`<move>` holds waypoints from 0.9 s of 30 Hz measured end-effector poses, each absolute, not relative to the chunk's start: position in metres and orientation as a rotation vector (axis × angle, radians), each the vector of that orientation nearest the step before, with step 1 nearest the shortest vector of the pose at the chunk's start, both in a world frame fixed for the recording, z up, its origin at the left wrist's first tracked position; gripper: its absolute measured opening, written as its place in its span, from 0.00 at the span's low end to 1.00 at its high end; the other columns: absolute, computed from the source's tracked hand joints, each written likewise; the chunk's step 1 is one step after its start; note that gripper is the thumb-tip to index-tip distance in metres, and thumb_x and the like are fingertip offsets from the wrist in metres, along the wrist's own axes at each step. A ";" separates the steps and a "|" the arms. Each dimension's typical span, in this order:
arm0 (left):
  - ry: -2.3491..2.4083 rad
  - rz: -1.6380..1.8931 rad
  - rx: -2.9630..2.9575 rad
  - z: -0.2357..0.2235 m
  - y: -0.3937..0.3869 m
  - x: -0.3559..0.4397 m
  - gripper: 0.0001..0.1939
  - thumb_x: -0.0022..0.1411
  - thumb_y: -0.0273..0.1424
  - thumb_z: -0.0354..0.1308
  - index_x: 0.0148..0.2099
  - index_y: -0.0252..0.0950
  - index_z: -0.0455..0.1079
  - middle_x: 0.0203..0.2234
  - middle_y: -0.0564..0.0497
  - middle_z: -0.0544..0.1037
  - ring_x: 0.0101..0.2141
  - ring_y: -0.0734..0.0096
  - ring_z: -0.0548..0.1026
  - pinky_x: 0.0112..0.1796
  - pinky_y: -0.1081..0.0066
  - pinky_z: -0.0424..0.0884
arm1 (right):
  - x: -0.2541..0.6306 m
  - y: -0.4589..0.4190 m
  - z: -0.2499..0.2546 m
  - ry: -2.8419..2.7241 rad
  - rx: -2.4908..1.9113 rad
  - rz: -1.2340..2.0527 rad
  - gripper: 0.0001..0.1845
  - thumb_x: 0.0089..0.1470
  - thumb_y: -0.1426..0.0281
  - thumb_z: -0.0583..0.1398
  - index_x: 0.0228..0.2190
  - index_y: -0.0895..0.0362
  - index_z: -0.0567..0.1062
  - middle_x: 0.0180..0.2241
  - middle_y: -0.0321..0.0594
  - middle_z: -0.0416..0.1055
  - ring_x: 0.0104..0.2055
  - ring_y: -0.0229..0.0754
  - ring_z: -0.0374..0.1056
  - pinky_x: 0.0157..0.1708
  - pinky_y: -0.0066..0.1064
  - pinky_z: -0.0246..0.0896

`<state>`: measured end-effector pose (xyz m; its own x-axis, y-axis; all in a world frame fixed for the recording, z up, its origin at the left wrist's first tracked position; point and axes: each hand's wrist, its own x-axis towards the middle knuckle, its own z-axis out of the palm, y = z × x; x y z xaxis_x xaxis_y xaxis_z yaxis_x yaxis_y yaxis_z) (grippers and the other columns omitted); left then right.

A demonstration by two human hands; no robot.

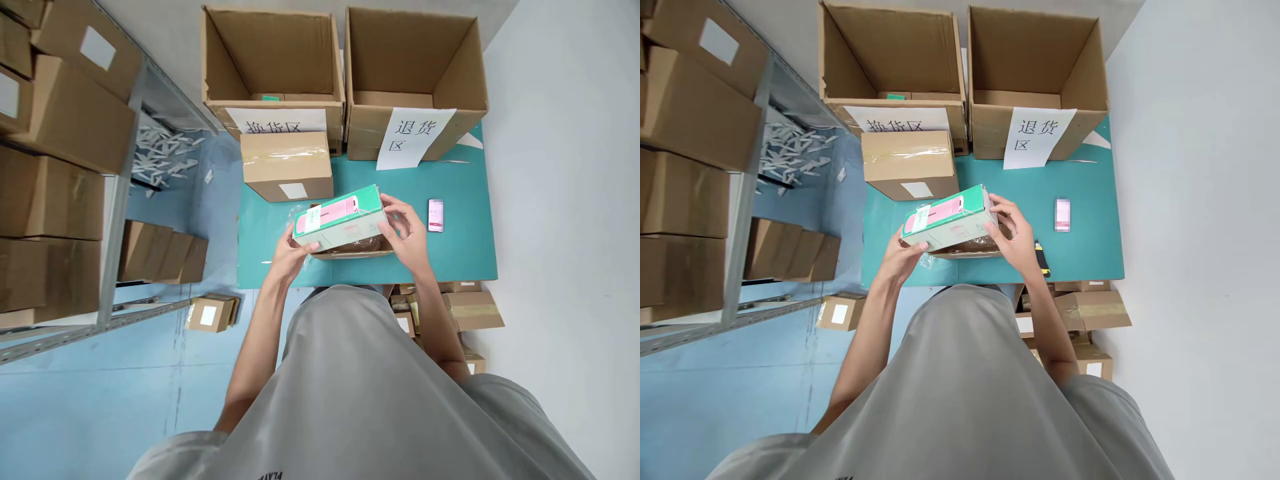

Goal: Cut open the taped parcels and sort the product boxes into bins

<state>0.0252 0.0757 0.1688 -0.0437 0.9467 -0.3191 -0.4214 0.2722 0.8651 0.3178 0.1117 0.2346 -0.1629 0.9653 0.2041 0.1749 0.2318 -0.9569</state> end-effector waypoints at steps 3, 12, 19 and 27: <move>1.186 1.174 0.586 0.168 0.067 0.028 0.43 0.40 0.49 0.89 0.54 0.33 0.82 0.52 0.37 0.88 0.57 0.42 0.86 0.59 0.52 0.83 | 0.309 0.123 0.229 -1.510 -1.074 1.104 0.26 0.68 0.42 0.67 0.58 0.42 0.77 0.71 0.45 0.73 0.72 0.57 0.72 0.69 0.56 0.75; 1.038 1.083 0.377 0.186 0.047 0.062 0.38 0.59 0.51 0.82 0.64 0.39 0.77 0.56 0.43 0.86 0.43 0.61 0.88 0.33 0.72 0.87 | 0.294 0.174 0.215 -1.631 -1.160 1.051 0.38 0.64 0.32 0.64 0.63 0.42 0.78 0.64 0.45 0.78 0.67 0.60 0.73 0.61 0.52 0.79; 0.834 0.994 0.150 0.194 0.046 0.070 0.26 0.67 0.41 0.71 0.62 0.35 0.78 0.51 0.41 0.88 0.45 0.54 0.90 0.48 0.61 0.90 | 0.278 0.192 0.201 -1.627 -1.195 1.010 0.41 0.62 0.30 0.63 0.61 0.44 0.78 0.59 0.43 0.80 0.63 0.57 0.76 0.61 0.49 0.80; 1.016 1.124 0.307 0.190 0.048 0.072 0.31 0.58 0.41 0.78 0.60 0.39 0.75 0.58 0.42 0.86 0.51 0.54 0.88 0.52 0.57 0.88 | 0.284 0.189 0.199 -1.597 -1.170 1.007 0.41 0.65 0.30 0.59 0.67 0.40 0.74 0.70 0.44 0.74 0.71 0.61 0.72 0.67 0.59 0.76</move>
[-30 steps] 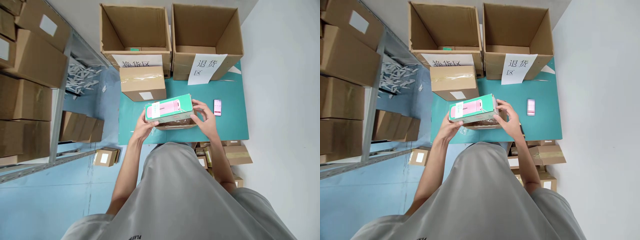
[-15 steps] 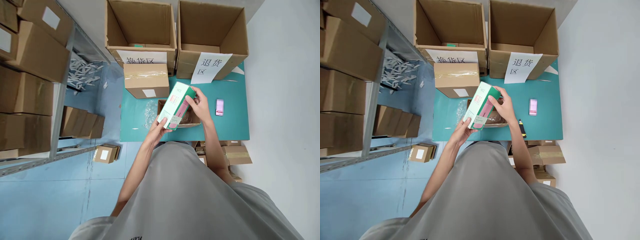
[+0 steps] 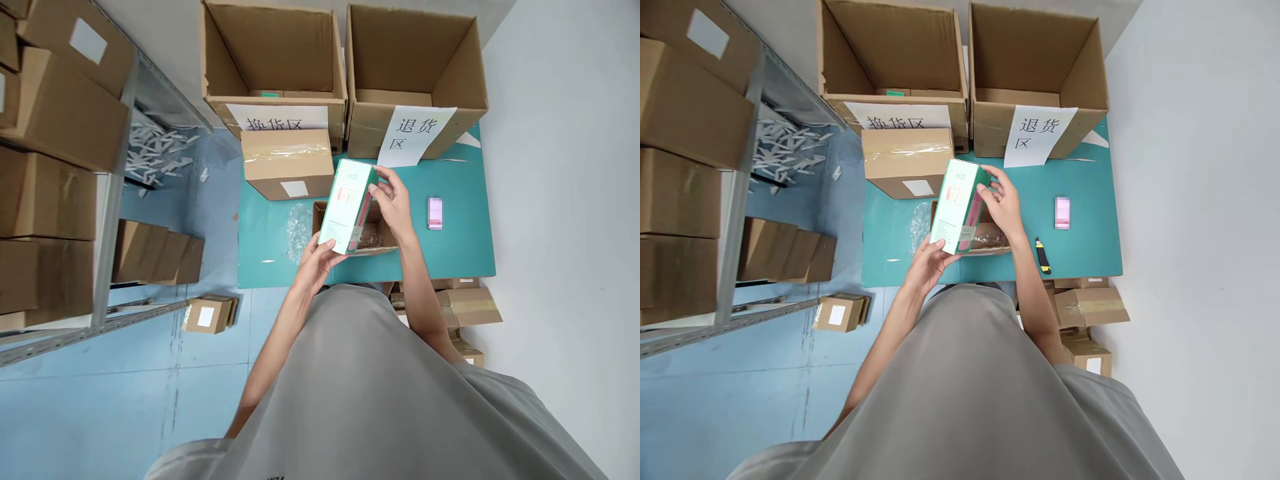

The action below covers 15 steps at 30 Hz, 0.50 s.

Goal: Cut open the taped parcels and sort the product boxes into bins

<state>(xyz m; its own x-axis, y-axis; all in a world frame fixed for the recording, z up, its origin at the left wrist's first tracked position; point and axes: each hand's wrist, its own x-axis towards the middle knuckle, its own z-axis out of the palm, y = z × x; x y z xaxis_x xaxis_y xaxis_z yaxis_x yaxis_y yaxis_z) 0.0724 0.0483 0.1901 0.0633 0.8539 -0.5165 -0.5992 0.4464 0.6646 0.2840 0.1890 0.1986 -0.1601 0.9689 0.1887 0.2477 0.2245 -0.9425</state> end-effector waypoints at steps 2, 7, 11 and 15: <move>1.127 1.204 0.405 0.191 0.048 0.079 0.36 0.55 0.42 0.82 0.61 0.42 0.74 0.62 0.42 0.83 0.56 0.51 0.86 0.54 0.54 0.87 | 0.282 0.185 0.202 -1.591 -1.155 1.005 0.42 0.65 0.29 0.60 0.70 0.37 0.71 0.73 0.43 0.70 0.73 0.63 0.69 0.68 0.61 0.74; 1.379 1.368 0.709 0.198 0.042 0.098 0.39 0.51 0.43 0.85 0.62 0.44 0.75 0.71 0.42 0.73 0.68 0.46 0.75 0.56 0.59 0.84 | 0.262 0.178 0.215 -1.458 -1.198 1.059 0.49 0.60 0.32 0.67 0.72 0.38 0.66 0.72 0.45 0.68 0.74 0.62 0.67 0.69 0.58 0.75; 1.282 1.380 0.700 0.198 0.036 0.100 0.31 0.57 0.46 0.82 0.58 0.45 0.76 0.70 0.42 0.73 0.71 0.47 0.72 0.58 0.58 0.82 | 0.252 0.184 0.212 -1.378 -1.227 1.078 0.44 0.61 0.37 0.70 0.69 0.39 0.69 0.66 0.45 0.73 0.72 0.61 0.68 0.70 0.60 0.73; 1.156 1.237 0.451 0.188 0.039 0.091 0.36 0.55 0.45 0.83 0.60 0.44 0.74 0.62 0.42 0.82 0.64 0.51 0.80 0.59 0.54 0.82 | 0.251 0.189 0.201 -1.392 -1.220 1.057 0.43 0.59 0.39 0.71 0.67 0.40 0.70 0.64 0.44 0.74 0.70 0.62 0.69 0.68 0.63 0.72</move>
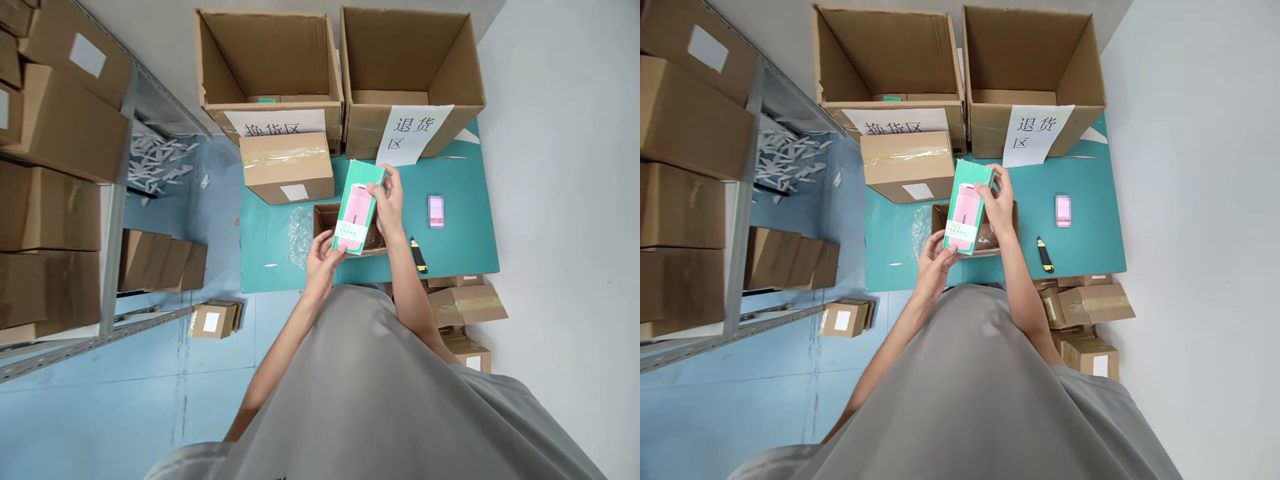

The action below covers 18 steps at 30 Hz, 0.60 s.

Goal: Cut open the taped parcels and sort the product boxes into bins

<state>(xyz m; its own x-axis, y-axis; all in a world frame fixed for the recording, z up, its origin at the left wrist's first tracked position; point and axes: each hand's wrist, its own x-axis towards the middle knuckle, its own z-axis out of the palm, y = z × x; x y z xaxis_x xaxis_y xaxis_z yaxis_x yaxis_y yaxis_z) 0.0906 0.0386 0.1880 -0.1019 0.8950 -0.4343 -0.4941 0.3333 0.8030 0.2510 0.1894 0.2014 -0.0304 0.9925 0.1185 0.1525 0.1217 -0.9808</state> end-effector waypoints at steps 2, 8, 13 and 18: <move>1.118 1.163 0.403 0.183 0.040 0.088 0.37 0.52 0.44 0.84 0.59 0.42 0.75 0.57 0.43 0.85 0.60 0.52 0.83 0.59 0.54 0.82 | 0.250 0.189 0.197 -1.398 -1.224 1.057 0.42 0.59 0.39 0.71 0.67 0.40 0.70 0.64 0.45 0.74 0.69 0.62 0.70 0.68 0.63 0.72; 1.162 1.187 0.399 0.178 0.039 0.088 0.37 0.50 0.43 0.85 0.58 0.42 0.75 0.55 0.45 0.85 0.58 0.56 0.83 0.58 0.59 0.81 | 0.253 0.192 0.196 -1.444 -1.200 1.050 0.37 0.62 0.42 0.69 0.65 0.41 0.70 0.67 0.44 0.73 0.69 0.60 0.70 0.70 0.62 0.71; 1.302 1.302 0.518 0.176 0.044 0.087 0.39 0.48 0.44 0.86 0.57 0.42 0.74 0.55 0.45 0.82 0.60 0.56 0.81 0.58 0.61 0.80 | 0.257 0.193 0.200 -1.391 -1.198 1.085 0.33 0.65 0.42 0.67 0.64 0.41 0.72 0.69 0.43 0.70 0.70 0.59 0.70 0.70 0.59 0.73; 1.493 1.449 0.785 0.188 0.043 0.091 0.41 0.54 0.45 0.85 0.63 0.45 0.69 0.65 0.42 0.72 0.68 0.52 0.73 0.58 0.62 0.80 | 0.247 0.187 0.205 -1.387 -1.175 1.041 0.39 0.63 0.35 0.66 0.66 0.40 0.70 0.71 0.45 0.67 0.72 0.60 0.68 0.67 0.55 0.76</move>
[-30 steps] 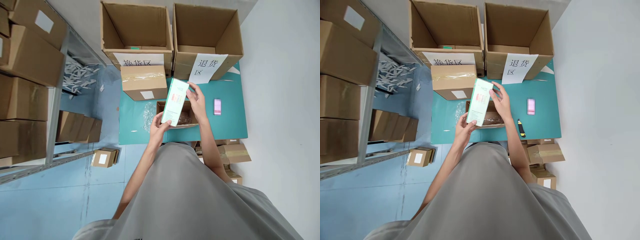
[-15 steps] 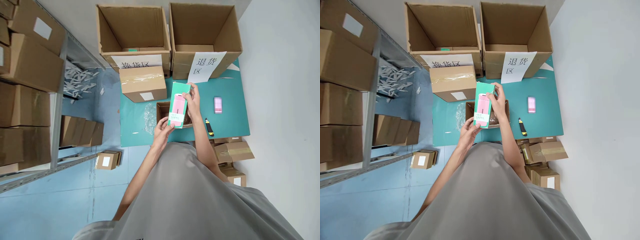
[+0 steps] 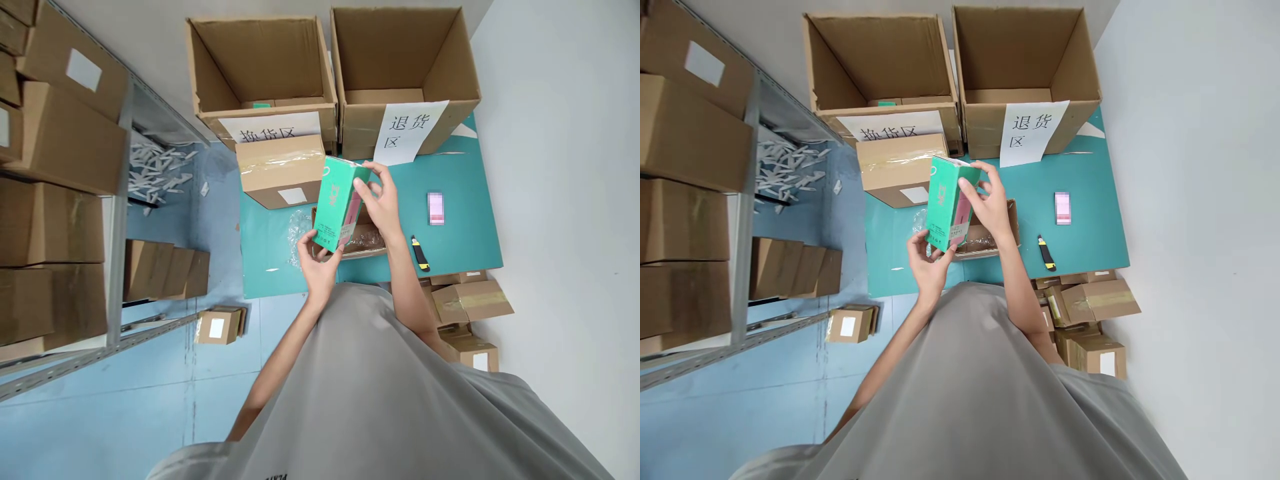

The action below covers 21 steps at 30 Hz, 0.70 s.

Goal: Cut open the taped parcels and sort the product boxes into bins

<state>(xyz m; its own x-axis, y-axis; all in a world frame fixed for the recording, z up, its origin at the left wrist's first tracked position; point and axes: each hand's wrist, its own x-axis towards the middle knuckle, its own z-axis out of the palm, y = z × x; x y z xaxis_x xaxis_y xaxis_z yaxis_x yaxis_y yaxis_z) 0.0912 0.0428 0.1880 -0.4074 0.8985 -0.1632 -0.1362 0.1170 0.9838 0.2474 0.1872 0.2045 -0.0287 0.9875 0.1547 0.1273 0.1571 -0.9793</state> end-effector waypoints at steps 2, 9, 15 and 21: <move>1.523 1.469 0.907 0.194 0.041 0.092 0.43 0.54 0.45 0.85 0.66 0.46 0.68 0.70 0.41 0.68 0.73 0.49 0.68 0.60 0.61 0.80 | 0.242 0.188 0.206 -1.411 -1.168 1.029 0.43 0.62 0.33 0.66 0.69 0.38 0.67 0.70 0.46 0.68 0.74 0.60 0.66 0.67 0.56 0.76; 1.348 1.443 0.741 0.197 0.045 0.091 0.37 0.57 0.51 0.82 0.61 0.46 0.71 0.63 0.42 0.75 0.71 0.48 0.71 0.62 0.56 0.79 | 0.240 0.203 0.185 -1.324 -1.169 1.074 0.49 0.56 0.30 0.68 0.69 0.40 0.68 0.61 0.45 0.76 0.65 0.59 0.73 0.65 0.58 0.74; 1.329 1.426 0.729 0.199 0.042 0.096 0.36 0.56 0.48 0.83 0.59 0.45 0.72 0.60 0.44 0.78 0.65 0.52 0.77 0.60 0.56 0.81 | 0.246 0.203 0.161 -1.298 -1.153 1.066 0.52 0.58 0.22 0.55 0.69 0.40 0.66 0.62 0.44 0.76 0.61 0.56 0.76 0.62 0.55 0.77; 1.166 1.264 0.373 0.186 0.052 0.080 0.34 0.59 0.56 0.77 0.57 0.42 0.74 0.58 0.42 0.84 0.63 0.48 0.81 0.57 0.57 0.85 | 0.262 0.201 0.192 -1.427 -1.139 1.080 0.53 0.55 0.19 0.54 0.67 0.39 0.69 0.67 0.45 0.73 0.65 0.59 0.75 0.60 0.57 0.79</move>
